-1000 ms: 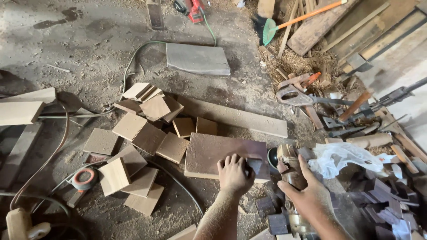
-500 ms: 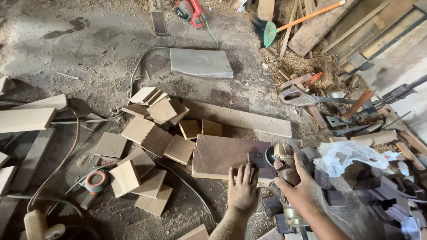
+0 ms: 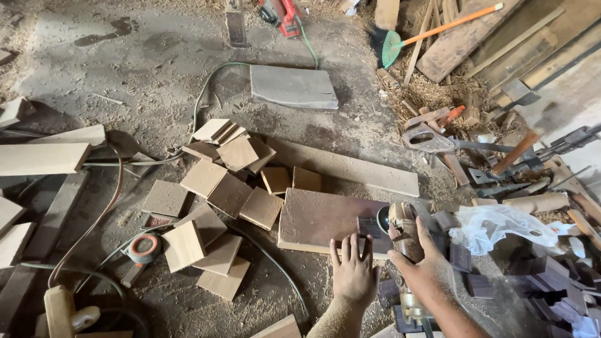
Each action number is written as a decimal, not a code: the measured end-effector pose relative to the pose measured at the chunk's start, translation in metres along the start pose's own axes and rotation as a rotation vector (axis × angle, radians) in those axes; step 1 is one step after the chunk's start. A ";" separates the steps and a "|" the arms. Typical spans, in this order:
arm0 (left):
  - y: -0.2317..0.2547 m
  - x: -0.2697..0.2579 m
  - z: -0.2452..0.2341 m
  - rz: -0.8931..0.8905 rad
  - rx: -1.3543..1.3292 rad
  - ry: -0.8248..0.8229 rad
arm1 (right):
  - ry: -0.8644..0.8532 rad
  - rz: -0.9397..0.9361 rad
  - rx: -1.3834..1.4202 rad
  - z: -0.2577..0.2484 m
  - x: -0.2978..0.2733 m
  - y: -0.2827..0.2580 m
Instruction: Sanding a wooden block using a power orbital sander
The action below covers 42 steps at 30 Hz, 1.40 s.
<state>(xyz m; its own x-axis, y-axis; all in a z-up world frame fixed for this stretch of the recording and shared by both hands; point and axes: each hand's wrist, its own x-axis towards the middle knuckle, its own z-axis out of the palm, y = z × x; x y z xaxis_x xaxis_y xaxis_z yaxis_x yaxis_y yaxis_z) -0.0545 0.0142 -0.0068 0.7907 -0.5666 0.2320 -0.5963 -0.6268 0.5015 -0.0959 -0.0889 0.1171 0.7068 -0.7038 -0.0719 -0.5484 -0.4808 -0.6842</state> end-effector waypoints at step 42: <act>0.005 0.008 0.005 0.016 0.127 -0.285 | -0.137 0.022 -0.387 0.013 0.015 -0.010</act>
<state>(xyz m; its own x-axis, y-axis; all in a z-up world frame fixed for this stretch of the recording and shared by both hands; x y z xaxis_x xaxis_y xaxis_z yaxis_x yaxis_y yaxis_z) -0.0516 0.0043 -0.0065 0.7212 -0.6926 -0.0129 -0.6349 -0.6684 0.3874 -0.0736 -0.0882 0.1132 0.7319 -0.6523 -0.1971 -0.6729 -0.6462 -0.3601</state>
